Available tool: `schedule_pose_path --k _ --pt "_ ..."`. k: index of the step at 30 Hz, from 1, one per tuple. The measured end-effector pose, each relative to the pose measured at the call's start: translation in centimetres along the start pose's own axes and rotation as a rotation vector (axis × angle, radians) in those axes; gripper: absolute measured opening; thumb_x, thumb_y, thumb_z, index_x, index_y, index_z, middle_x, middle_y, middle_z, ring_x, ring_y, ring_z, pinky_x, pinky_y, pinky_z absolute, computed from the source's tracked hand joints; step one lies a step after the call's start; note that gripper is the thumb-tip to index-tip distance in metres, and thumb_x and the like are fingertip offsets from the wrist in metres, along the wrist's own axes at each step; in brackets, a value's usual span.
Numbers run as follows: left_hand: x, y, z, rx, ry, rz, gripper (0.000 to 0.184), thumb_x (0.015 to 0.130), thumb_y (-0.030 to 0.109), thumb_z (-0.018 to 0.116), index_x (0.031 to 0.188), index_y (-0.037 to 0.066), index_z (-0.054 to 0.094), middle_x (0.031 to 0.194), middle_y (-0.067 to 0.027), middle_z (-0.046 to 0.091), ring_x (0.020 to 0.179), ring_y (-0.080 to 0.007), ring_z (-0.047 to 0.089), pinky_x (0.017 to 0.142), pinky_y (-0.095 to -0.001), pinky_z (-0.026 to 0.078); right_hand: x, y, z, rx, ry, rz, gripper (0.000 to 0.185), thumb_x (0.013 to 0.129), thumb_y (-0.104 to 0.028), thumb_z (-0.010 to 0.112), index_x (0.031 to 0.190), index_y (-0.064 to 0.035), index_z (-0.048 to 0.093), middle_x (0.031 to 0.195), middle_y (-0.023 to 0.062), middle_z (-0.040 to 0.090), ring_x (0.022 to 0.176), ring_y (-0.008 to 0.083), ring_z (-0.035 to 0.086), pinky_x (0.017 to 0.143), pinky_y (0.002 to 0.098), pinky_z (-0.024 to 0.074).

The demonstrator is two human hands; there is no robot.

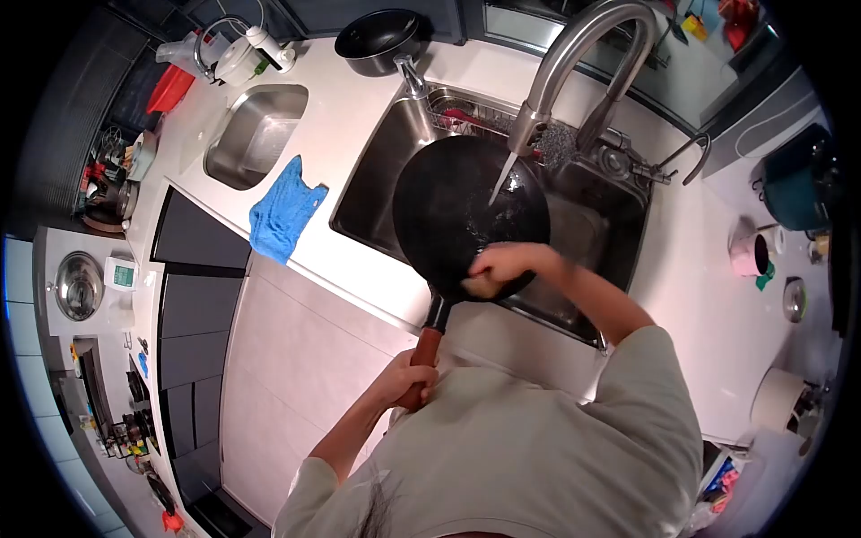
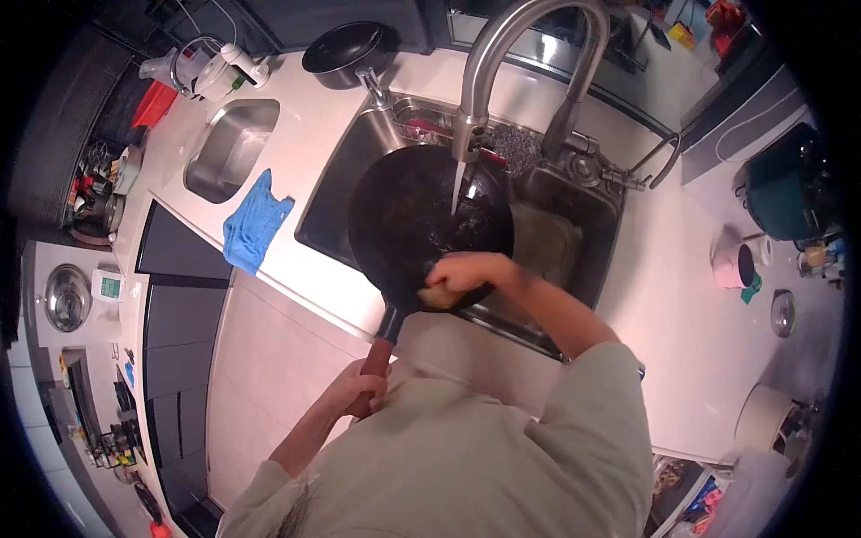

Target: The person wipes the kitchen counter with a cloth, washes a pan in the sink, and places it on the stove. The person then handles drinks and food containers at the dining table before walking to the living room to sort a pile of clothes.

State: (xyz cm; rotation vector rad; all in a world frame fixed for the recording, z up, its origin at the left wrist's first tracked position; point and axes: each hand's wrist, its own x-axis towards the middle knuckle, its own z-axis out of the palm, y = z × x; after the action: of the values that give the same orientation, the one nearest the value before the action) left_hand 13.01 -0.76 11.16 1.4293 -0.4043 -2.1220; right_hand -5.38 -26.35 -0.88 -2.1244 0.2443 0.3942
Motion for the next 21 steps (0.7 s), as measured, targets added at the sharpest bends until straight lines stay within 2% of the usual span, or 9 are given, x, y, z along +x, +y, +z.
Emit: schedule_pose_path --k 4,7,10,11,12,15,16,19,21 --pt "-0.4 0.5 0.3 0.019 0.032 -0.014 0.019 0.072 0.007 0.058 0.083 0.006 0.043 0.059 -0.003 0.048 0.046 -0.0121 0.048 0.045 -0.0256 0.04 -4.6 5.5 -1.5 -0.556 0.27 0.557 0.022 0.07 -0.023 0.066 0.09 -0.0139 0.069 0.089 0.0125 0.067 0.084 0.0307 0.065 0.073 0.0414 0.0527" --pt "-0.1 0.5 0.1 0.037 0.011 -0.013 0.019 0.072 0.007 0.058 0.084 0.006 0.043 0.059 -0.0033 0.049 0.046 -0.0118 0.048 0.045 -0.0262 0.04 -2.1 8.1 -2.1 -0.471 0.944 0.631 0.032 0.076 -0.007 0.06 0.106 -0.0027 0.053 0.093 0.0194 0.06 0.08 0.0393 0.064 0.07 0.0465 0.0525" --pt "-0.5 1.8 0.5 0.001 0.023 -0.064 0.019 0.072 0.007 0.058 0.085 0.005 0.043 0.059 -0.0035 0.049 0.046 -0.0121 0.048 0.044 -0.0274 0.04 4.7 9.3 -3.8 -0.157 1.345 0.623 0.033 0.081 -0.011 0.059 0.11 -0.0017 0.047 0.095 0.0226 0.057 0.087 0.044 0.06 0.072 0.0486 0.0506" --pt "-0.5 1.8 0.4 0.013 0.019 -0.07 0.02 0.073 0.007 0.058 0.085 0.005 0.043 0.059 -0.0036 0.049 0.046 -0.0121 0.048 0.043 -0.0276 0.041 7.9 10.0 -3.8 0.045 1.592 0.256 0.03 0.082 -0.015 0.059 0.106 -0.001 0.046 0.094 0.0245 0.056 0.09 0.0446 0.057 0.074 0.0488 0.0476" --pt "-0.4 1.6 0.3 0.024 0.016 -0.076 0.02 0.073 0.007 0.058 0.086 0.005 0.043 0.059 -0.0037 0.049 0.047 -0.0121 0.049 0.043 -0.0277 0.041 10.2 9.0 -4.3 0.026 1.531 0.302 0.027 0.083 -0.016 0.057 0.103 -0.001 0.046 0.093 0.0251 0.055 0.09 0.0442 0.055 0.075 0.0481 0.0452" --pt "-0.2 2.0 0.3 0.068 0.009 -0.083 0.02 0.073 0.006 0.057 0.085 0.005 0.042 0.059 -0.0036 0.049 0.047 -0.0122 0.049 0.043 -0.0275 0.041 13.2 3.0 -5.0 0.266 1.358 -0.018 0.021 0.082 -0.007 0.057 0.1 -0.0014 0.048 0.09 0.0172 0.056 0.084 0.0323 0.057 0.073 0.0398 0.0459" --pt "-0.3 2.1 0.3 0.08 0.004 -0.086 0.02 0.073 0.006 0.057 0.085 0.005 0.042 0.059 -0.0036 0.048 0.047 -0.0122 0.049 0.043 -0.0273 0.042 13.2 1.5 -4.2 0.318 1.279 -0.186 0.017 0.079 -0.007 0.057 0.093 -0.0019 0.048 0.09 0.02 0.054 0.085 0.0395 0.054 0.072 0.0446 0.044" --pt "-0.5 2.5 0.4 0.038 0.022 -0.129 0.018 0.073 0.006 0.057 0.084 0.006 0.042 0.059 -0.0032 0.047 0.047 -0.0119 0.049 0.044 -0.0271 0.042 10.2 -3.1 -1.3 0.269 0.871 -0.421 0.019 0.078 -0.003 0.058 0.096 -0.0018 0.053 0.094 0.0176 0.055 0.087 0.0369 0.056 0.077 0.042 0.0459" --pt "-0.3 1.9 -0.1 0.019 0.0 -0.121 0.017 0.074 0.006 0.058 0.082 0.006 0.042 0.059 -0.0032 0.048 0.048 -0.0123 0.05 0.045 -0.0284 0.044 9.2 -3.5 0.1 0.226 0.861 -0.502 0.021 0.077 -0.001 0.058 0.098 -0.0013 0.054 0.092 0.0169 0.056 0.088 0.0366 0.057 0.077 0.041 0.0465"
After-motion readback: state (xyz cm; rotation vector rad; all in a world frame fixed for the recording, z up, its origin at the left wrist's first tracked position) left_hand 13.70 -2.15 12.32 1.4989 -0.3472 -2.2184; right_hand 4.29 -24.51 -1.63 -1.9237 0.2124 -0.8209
